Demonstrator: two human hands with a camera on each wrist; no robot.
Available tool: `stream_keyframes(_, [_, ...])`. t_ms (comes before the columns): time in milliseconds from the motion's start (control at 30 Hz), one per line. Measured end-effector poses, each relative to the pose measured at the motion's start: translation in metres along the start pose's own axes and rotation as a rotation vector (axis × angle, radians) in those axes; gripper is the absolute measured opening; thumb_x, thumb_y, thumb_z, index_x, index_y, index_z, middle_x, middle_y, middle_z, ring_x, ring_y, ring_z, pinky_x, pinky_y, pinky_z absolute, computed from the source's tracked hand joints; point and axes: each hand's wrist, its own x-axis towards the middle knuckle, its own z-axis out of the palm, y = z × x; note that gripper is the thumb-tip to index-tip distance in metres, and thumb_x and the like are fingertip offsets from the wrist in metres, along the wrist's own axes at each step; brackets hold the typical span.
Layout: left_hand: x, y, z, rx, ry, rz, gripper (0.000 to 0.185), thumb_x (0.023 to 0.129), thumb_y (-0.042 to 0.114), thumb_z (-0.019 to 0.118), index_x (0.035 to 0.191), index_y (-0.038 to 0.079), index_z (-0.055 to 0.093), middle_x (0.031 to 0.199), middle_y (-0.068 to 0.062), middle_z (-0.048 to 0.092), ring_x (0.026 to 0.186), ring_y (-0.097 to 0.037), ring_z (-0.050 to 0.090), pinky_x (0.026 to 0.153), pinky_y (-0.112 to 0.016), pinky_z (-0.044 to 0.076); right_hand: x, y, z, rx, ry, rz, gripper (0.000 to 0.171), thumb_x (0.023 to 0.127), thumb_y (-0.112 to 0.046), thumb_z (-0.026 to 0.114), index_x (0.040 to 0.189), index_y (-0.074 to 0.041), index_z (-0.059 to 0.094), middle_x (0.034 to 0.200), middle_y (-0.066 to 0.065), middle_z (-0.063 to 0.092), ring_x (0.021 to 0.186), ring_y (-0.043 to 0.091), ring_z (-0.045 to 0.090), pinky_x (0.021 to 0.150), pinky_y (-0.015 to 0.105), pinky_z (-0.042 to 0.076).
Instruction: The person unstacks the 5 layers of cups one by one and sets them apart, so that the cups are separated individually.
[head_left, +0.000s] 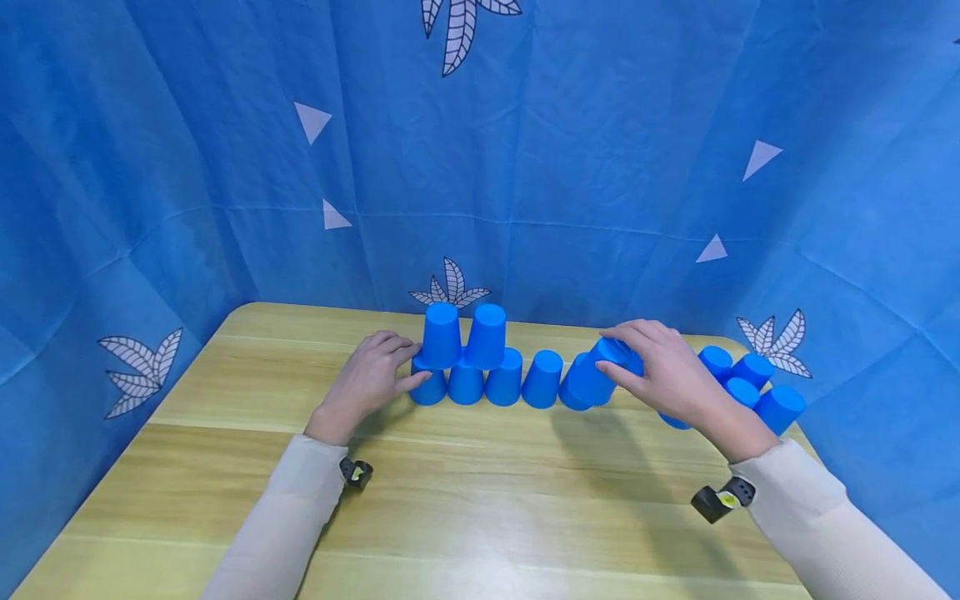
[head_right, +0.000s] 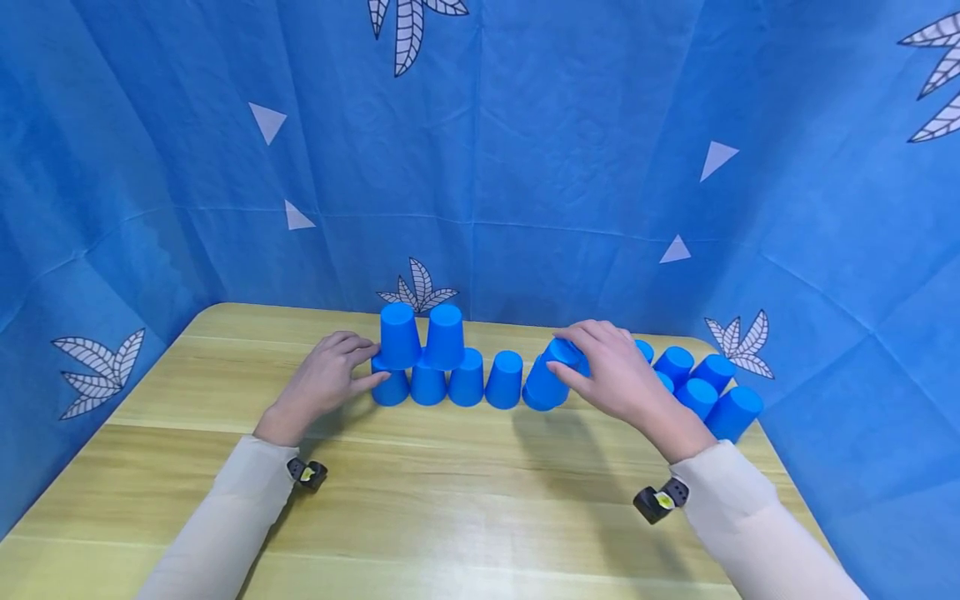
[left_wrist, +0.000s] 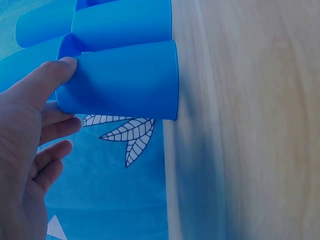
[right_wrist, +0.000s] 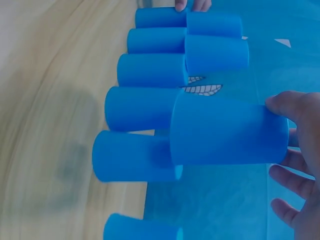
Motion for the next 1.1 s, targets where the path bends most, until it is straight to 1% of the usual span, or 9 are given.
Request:
stream_keyframes(133, [0.0,0.0,0.0,0.002,0.0,0.004,0.052,0.089,0.046,0.07,0.119,0.004,0.07,0.115,-0.011,0.069,0.112,-0.03,0.058,0.103,-0.048,0.043,-0.011,0.008,-0.002,-0.004,0.005,0.02,0.048,0.092,-0.033,0.069,0.132,-0.007,0.059,0.127,0.015,0.059,0.119,0.038,0.05,0.098,0.062,0.039])
stream_keyframes(300, [0.0,0.001,-0.002,0.002,0.003,-0.007,0.052,0.088,0.046,0.071,0.119,0.004,0.07,0.115,-0.012,0.069,0.113,-0.031,0.058,0.102,-0.049,0.044,-0.019,0.018,-0.002,-0.02,0.015,0.035,0.047,0.092,-0.033,0.07,0.13,-0.007,0.06,0.127,0.017,0.058,0.12,0.04,0.05,0.096,0.063,0.042])
stream_keyframes(400, [0.0,0.001,-0.003,0.005,0.004,-0.001,0.052,0.088,0.045,0.071,0.119,0.003,0.07,0.115,-0.013,0.069,0.112,-0.032,0.058,0.101,-0.049,0.044,-0.023,0.025,0.0,-0.035,0.013,0.042,0.047,0.092,-0.033,0.07,0.129,-0.007,0.06,0.128,0.018,0.058,0.12,0.042,0.05,0.095,0.063,0.043])
stream_keyframes(667, [-0.001,0.001,-0.003,0.011,-0.014,0.001,0.053,0.089,0.046,0.069,0.121,0.004,0.069,0.116,-0.012,0.068,0.112,-0.031,0.058,0.102,-0.048,0.043,-0.032,0.051,0.01,-0.058,-0.032,0.093,0.048,0.092,-0.033,0.069,0.129,-0.004,0.06,0.123,0.02,0.06,0.115,0.043,0.053,0.093,0.064,0.044])
stream_keyframes(900, [0.0,0.002,-0.003,0.008,-0.007,0.012,0.052,0.088,0.045,0.071,0.12,0.004,0.07,0.115,-0.012,0.069,0.111,-0.03,0.058,0.102,-0.047,0.044,-0.035,0.068,0.02,-0.059,-0.074,0.142,0.049,0.092,-0.033,0.069,0.129,-0.003,0.059,0.124,0.022,0.059,0.116,0.046,0.052,0.096,0.067,0.038])
stream_keyframes(1100, [0.0,0.002,-0.004,0.007,-0.009,0.005,0.053,0.088,0.046,0.07,0.119,0.003,0.07,0.115,-0.012,0.069,0.112,-0.031,0.058,0.102,-0.048,0.044,-0.034,0.078,0.026,-0.066,-0.105,0.169,0.051,0.093,-0.033,0.068,0.131,-0.002,0.058,0.126,0.023,0.057,0.119,0.047,0.049,0.099,0.069,0.033])
